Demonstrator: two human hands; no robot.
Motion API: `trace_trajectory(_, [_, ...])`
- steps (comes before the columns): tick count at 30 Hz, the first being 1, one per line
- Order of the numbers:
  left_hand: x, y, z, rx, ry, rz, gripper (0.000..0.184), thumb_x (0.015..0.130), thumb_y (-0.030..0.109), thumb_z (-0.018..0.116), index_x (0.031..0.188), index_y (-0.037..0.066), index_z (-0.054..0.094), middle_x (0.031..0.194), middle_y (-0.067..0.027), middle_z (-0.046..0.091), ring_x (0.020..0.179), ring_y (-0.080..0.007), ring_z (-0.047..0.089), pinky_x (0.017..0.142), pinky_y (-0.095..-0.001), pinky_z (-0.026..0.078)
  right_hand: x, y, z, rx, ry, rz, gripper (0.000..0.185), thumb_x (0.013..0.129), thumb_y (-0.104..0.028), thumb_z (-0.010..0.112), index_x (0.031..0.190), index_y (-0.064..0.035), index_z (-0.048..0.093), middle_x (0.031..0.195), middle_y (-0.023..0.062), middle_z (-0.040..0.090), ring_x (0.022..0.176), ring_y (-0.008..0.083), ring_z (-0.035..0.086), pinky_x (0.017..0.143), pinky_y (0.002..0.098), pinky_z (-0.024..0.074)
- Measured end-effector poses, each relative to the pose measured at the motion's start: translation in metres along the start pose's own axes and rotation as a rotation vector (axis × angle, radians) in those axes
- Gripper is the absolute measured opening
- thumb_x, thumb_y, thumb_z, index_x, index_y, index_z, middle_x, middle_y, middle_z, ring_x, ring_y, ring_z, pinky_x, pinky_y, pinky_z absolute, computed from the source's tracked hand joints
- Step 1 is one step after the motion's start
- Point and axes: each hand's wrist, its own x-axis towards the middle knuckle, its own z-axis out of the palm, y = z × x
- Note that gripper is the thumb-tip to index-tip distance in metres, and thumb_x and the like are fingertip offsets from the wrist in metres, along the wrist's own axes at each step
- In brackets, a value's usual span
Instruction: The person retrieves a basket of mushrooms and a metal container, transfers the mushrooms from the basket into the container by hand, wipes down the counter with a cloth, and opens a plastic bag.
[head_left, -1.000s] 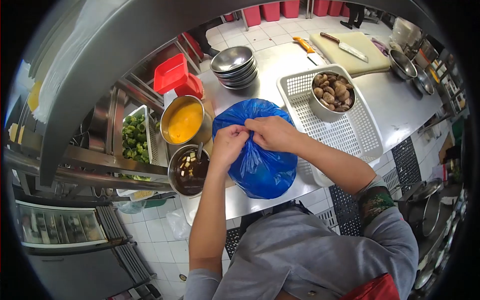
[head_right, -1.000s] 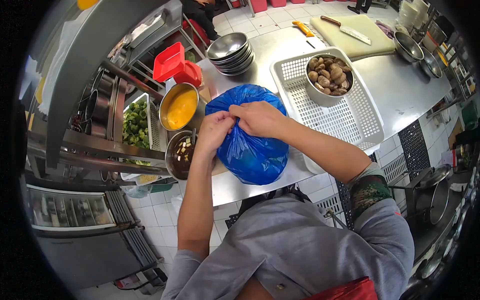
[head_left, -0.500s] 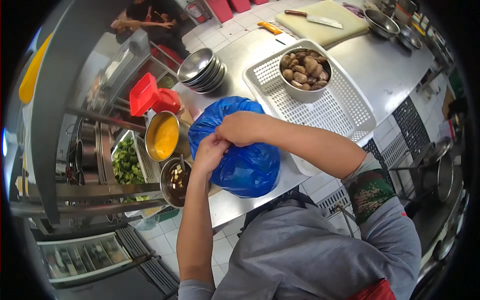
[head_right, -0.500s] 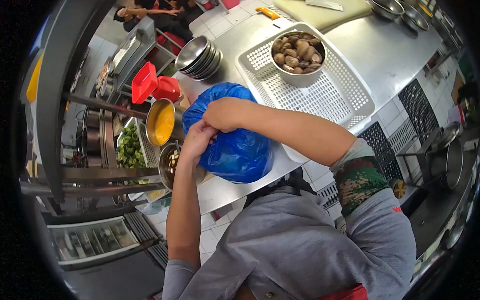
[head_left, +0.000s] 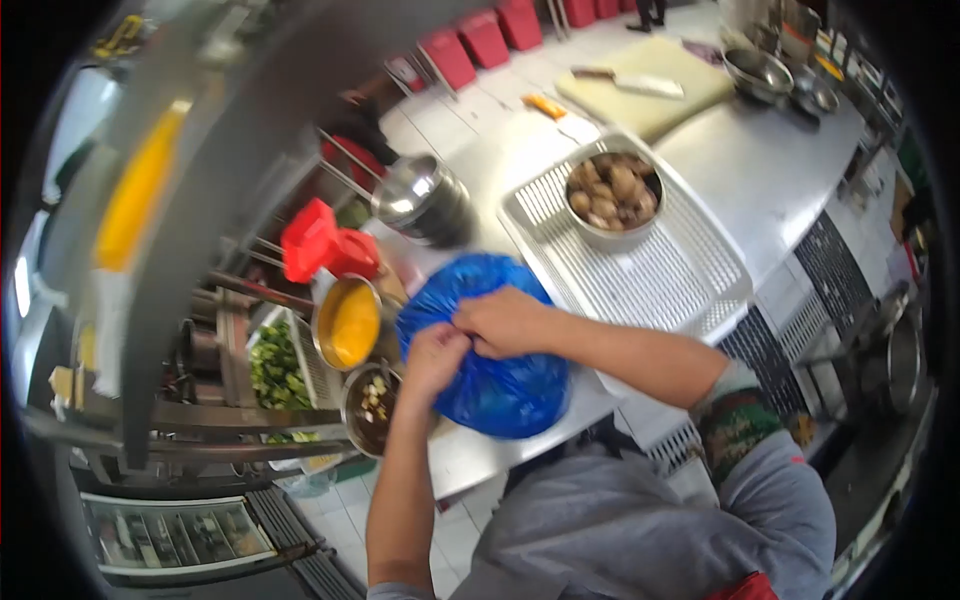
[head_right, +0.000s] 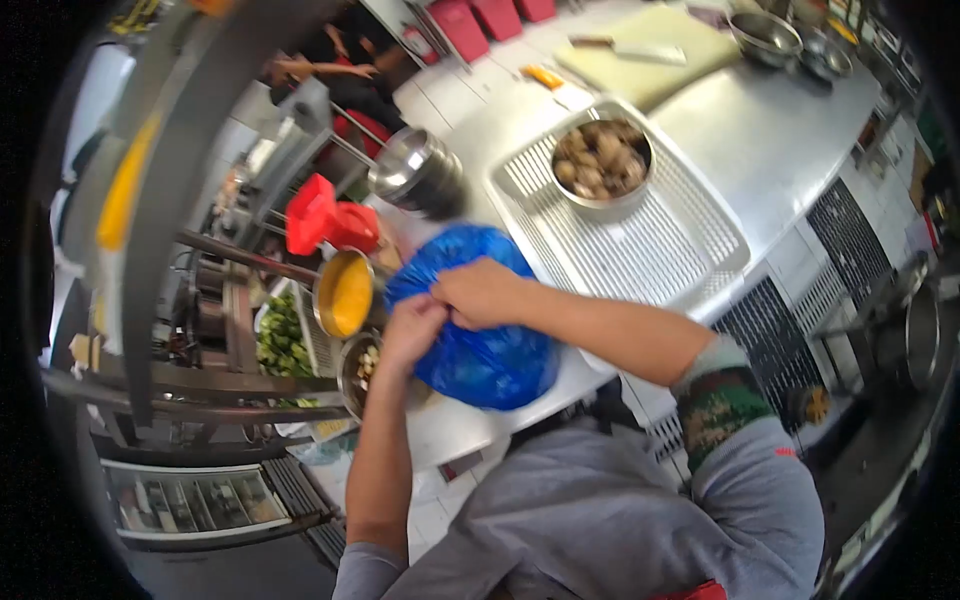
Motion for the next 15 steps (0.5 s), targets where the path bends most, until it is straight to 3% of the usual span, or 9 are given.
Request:
trace_trajectory(2, [0.012, -0.021, 0.001, 0.143, 0.053, 0.195, 0.028, 0.088, 0.022, 0.065, 0.102, -0.001, 0.072, 0.089, -0.0098, 0.074, 0.082, -0.0190, 0.069, 0.076, -0.0321, 0.054, 0.000, -0.006, -0.010, 0.030, -0.039, 0.003, 0.024, 0.079, -0.019, 0.064, 0.099, -0.0067, 0.064, 0.095, 0.0133, 0.067, 0.089, 0.0352, 0.068, 0.071, 0.0485, 0.0553])
trace_trajectory(4, [0.004, 0.001, 0.000, 0.242, 0.045, 0.214, 0.031, 0.088, 0.024, 0.063, 0.105, 0.000, 0.071, 0.092, -0.0174, 0.074, 0.087, -0.0265, 0.071, 0.081, -0.0370, 0.054, -0.001, -0.009, -0.012, -0.015, -0.072, 0.022, 0.023, 0.079, -0.019, 0.063, 0.099, -0.0068, 0.063, 0.095, 0.0134, 0.067, 0.090, 0.0350, 0.068, 0.072, 0.0485, 0.0553])
trace_trajectory(10, [0.004, -0.003, 0.006, 0.223, 0.134, 0.172, 0.033, 0.089, 0.029, 0.057, 0.099, 0.001, 0.071, 0.096, -0.0236, 0.071, 0.097, -0.0400, 0.068, 0.087, -0.0439, 0.052, -0.002, -0.029, -0.030, -0.039, -0.096, 0.134, 0.023, 0.085, -0.016, 0.058, 0.105, -0.0083, 0.066, 0.100, 0.0139, 0.069, 0.091, 0.0350, 0.069, 0.076, 0.0482, 0.0561])
trace_trajectory(12, [0.002, -0.013, -0.004, 0.094, 0.070, 0.129, 0.030, 0.091, 0.028, 0.056, 0.101, 0.002, 0.069, 0.098, -0.0199, 0.071, 0.097, -0.0328, 0.068, 0.086, -0.0398, 0.051, -0.011, -0.050, -0.048, -0.171, -0.091, 0.226, 0.023, 0.087, -0.018, 0.059, 0.107, -0.0091, 0.066, 0.102, 0.0128, 0.069, 0.091, 0.0348, 0.069, 0.076, 0.0475, 0.0562])
trace_trajectory(13, [0.000, -0.019, -0.006, -0.007, 0.072, 0.147, 0.029, 0.092, 0.027, 0.056, 0.101, 0.002, 0.068, 0.097, -0.0180, 0.071, 0.095, -0.0299, 0.068, 0.085, -0.0381, 0.051, -0.015, -0.086, -0.089, -0.165, -0.132, 0.124, 0.022, 0.086, -0.023, 0.067, 0.101, -0.0077, 0.065, 0.099, 0.0123, 0.067, 0.091, 0.0329, 0.068, 0.074, 0.0476, 0.0548])
trace_trajectory(14, [-0.001, -0.026, -0.006, -0.111, 0.070, 0.161, 0.028, 0.093, 0.026, 0.056, 0.102, 0.002, 0.067, 0.096, -0.0161, 0.070, 0.094, -0.0271, 0.068, 0.085, -0.0364, 0.050, -0.018, -0.127, -0.138, -0.005, -0.025, -0.049, 0.023, 0.087, -0.020, 0.067, 0.105, -0.0065, 0.067, 0.097, 0.0115, 0.067, 0.087, 0.0310, 0.069, 0.071, 0.0442, 0.0554])
trace_trajectory(15, [-0.001, -0.037, -0.002, -0.309, 0.074, 0.343, 0.021, 0.095, 0.022, 0.057, 0.100, 0.004, 0.064, 0.087, -0.0044, 0.064, 0.084, -0.0140, 0.060, 0.078, -0.0288, 0.047, -0.019, -0.167, -0.191, 0.031, 0.077, -0.225, 0.021, 0.087, -0.018, 0.066, 0.107, -0.0097, 0.066, 0.097, 0.0084, 0.068, 0.085, 0.0265, 0.070, 0.067, 0.0395, 0.0564])
